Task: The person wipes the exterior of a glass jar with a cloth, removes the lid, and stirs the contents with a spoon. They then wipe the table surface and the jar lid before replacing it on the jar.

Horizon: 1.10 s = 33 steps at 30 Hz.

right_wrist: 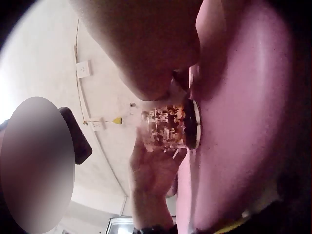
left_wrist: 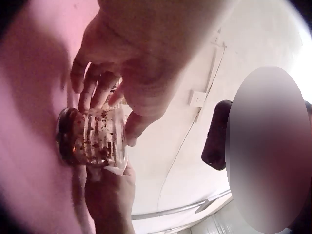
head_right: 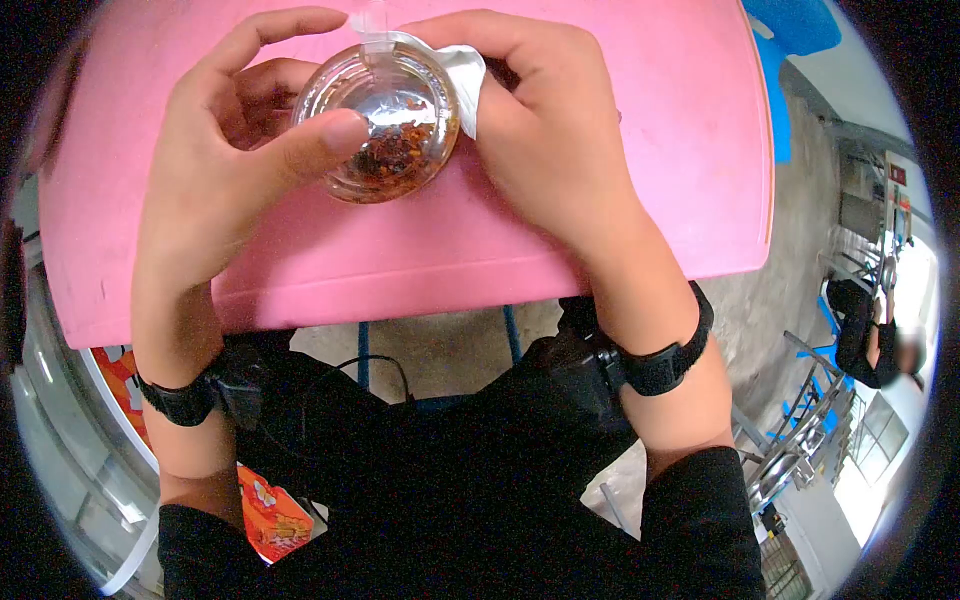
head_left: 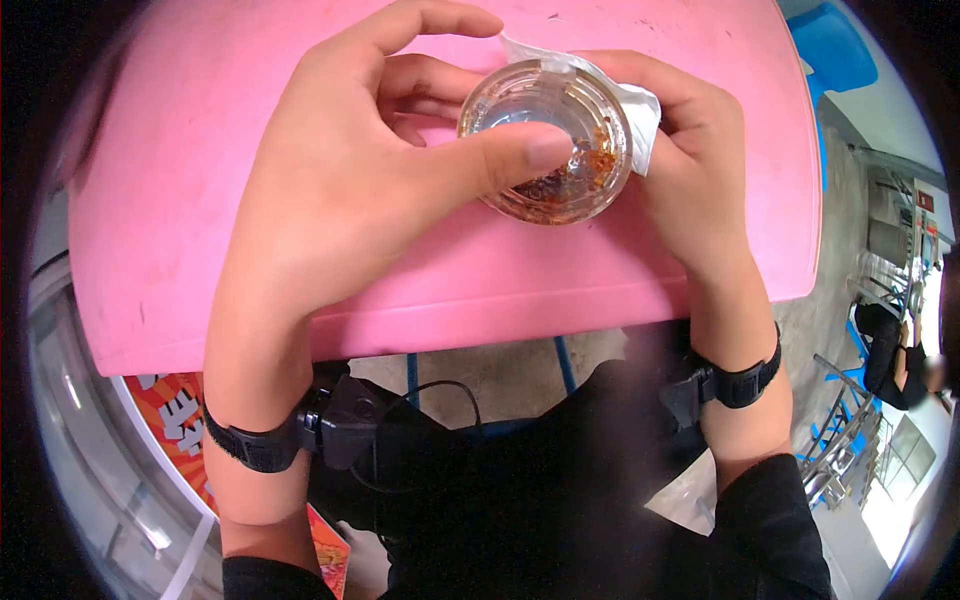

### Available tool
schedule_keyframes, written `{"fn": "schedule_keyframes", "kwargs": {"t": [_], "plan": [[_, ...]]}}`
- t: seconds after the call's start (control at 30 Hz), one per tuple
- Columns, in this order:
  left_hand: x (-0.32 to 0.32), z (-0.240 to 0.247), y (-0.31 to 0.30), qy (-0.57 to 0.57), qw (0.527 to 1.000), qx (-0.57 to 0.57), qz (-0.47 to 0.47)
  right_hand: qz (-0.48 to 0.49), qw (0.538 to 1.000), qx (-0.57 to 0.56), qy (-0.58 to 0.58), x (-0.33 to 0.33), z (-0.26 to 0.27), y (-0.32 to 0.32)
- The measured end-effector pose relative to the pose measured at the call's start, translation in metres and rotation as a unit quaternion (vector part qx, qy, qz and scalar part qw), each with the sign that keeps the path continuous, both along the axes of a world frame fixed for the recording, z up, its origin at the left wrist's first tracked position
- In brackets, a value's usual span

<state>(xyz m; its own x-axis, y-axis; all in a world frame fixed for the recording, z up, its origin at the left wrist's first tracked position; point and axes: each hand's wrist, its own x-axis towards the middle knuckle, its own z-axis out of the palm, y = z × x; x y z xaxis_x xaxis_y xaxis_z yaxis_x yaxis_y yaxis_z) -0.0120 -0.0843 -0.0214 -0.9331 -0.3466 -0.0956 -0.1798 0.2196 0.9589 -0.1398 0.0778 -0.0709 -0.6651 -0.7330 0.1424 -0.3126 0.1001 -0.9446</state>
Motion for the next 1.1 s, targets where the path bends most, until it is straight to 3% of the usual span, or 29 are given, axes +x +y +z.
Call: {"fn": "schedule_keyframes", "kwargs": {"t": [0.07, 0.17, 0.33, 0.7, 0.93, 1.0, 1.03, 1.1], "plan": [[-0.002, 0.002, 0.001, -0.001, 1.0, -0.002, -0.008, 0.018, 0.999, 0.009, -0.038, 0.0, 0.001, 0.002], [0.002, 0.009, 0.001, 0.003, 1.0, -0.011, -0.007, 0.034, 0.999, -0.016, 0.007, 0.006, 0.0, 0.003], [0.009, 0.01, 0.0, -0.001, 1.0, -0.014, 0.014, -0.007, 0.996, -0.09, -0.029, 0.018, -0.009, 0.017], [0.003, 0.023, 0.007, -0.001, 1.0, -0.025, 0.007, 0.068, 0.997, -0.02, -0.017, 0.002, 0.003, 0.001], [0.01, 0.012, 0.002, -0.004, 0.999, -0.02, 0.036, -0.008, 0.996, -0.045, -0.074, 0.02, -0.006, 0.021], [0.009, -0.001, -0.016, 0.072, 0.993, 0.084, -0.048, 0.007, 1.0, -0.021, -0.02, 0.019, 0.0, 0.017], [0.009, 0.001, -0.013, 0.073, 0.992, 0.084, -0.051, 0.005, 1.0, -0.021, -0.019, 0.018, 0.002, 0.013], [0.006, 0.013, -0.003, -0.02, 1.0, -0.022, 0.002, 0.007, 0.997, -0.036, -0.064, 0.014, 0.002, 0.003]]}}
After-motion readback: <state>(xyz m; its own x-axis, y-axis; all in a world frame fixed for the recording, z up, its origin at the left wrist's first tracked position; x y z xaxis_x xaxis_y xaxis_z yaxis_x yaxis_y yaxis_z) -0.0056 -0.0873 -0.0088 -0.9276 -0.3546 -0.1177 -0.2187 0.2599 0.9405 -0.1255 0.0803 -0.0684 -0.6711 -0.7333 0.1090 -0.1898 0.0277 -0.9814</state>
